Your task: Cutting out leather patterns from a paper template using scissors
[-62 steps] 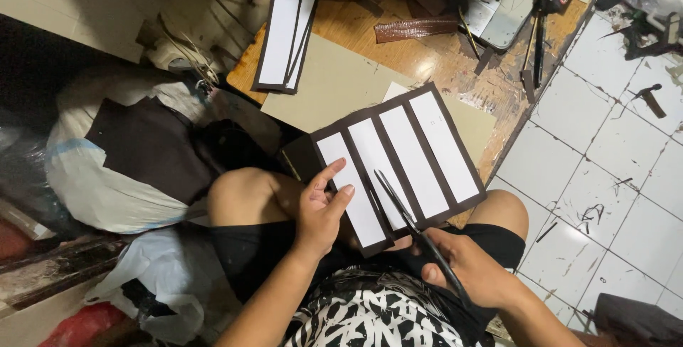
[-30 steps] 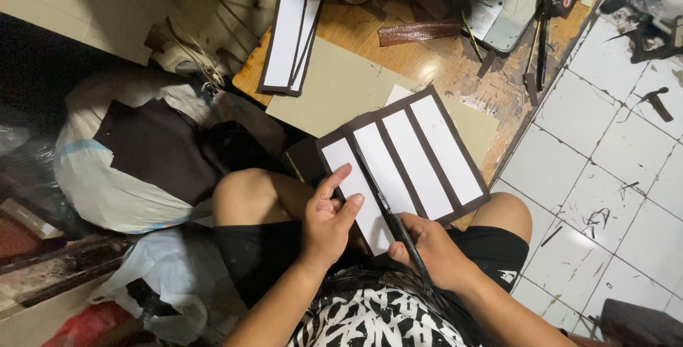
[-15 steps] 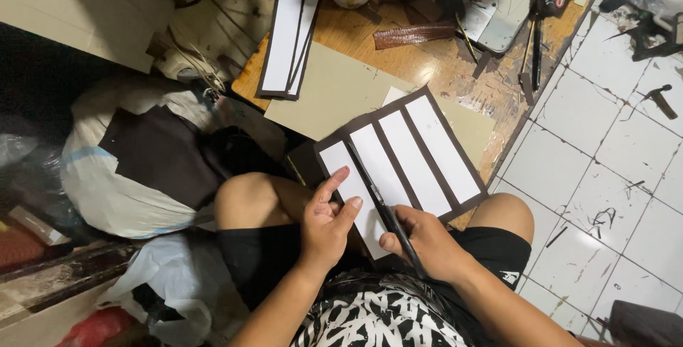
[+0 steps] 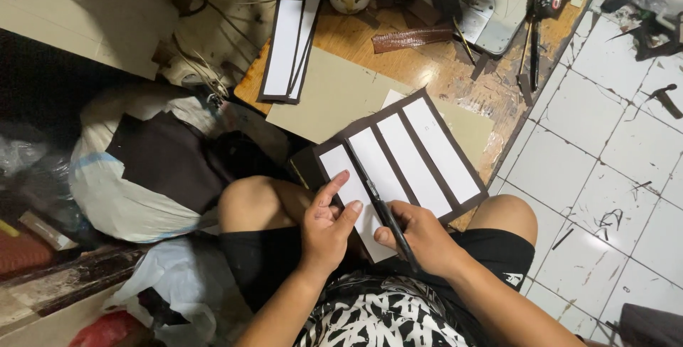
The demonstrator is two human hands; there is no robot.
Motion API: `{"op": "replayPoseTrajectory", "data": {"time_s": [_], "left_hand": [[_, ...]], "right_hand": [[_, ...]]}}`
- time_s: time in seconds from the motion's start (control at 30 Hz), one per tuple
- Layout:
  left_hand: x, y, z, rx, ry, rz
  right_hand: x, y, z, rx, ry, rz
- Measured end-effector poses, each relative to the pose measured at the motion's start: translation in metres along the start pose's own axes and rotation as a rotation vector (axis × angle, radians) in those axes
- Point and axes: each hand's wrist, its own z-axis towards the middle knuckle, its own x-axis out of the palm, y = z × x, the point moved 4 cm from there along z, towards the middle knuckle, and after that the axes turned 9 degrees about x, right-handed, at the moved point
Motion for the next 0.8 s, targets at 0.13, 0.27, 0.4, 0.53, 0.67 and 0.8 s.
{"op": "replayPoseTrajectory", "data": {"time_s": [0.13,0.27,0.4,0.53,0.67,0.8], "left_hand": [[0.000,-0.001,-0.001,-0.014,-0.011,-0.020],[-0.005,0.014,-0.001,0.104,-0.087,-0.104],[-0.006,0.014,-0.001,0.118,-0.080,-0.090],[-0.001,0.007,-0.002,0.115,-0.078,-0.103],[-0.001,-0.007,0.001,0.132,-0.072,-0.112],[-0.012,-0.016,0.008,0.217,-0.090,0.008]], "right_hand": [[0.002,0.004,0.005,-0.029,0.004,-0.009],[0.001,-0.033,0.025,-0.020,-0.029,0.156],[0.001,-0.026,0.028,-0.024,-0.019,0.139],[0.000,-0.008,0.032,-0.043,-0.022,0.068],[0.002,-0.018,0.040,-0.072,-0.020,0.074],[0.001,0.004,0.024,-0.098,-0.012,0.188]]}}
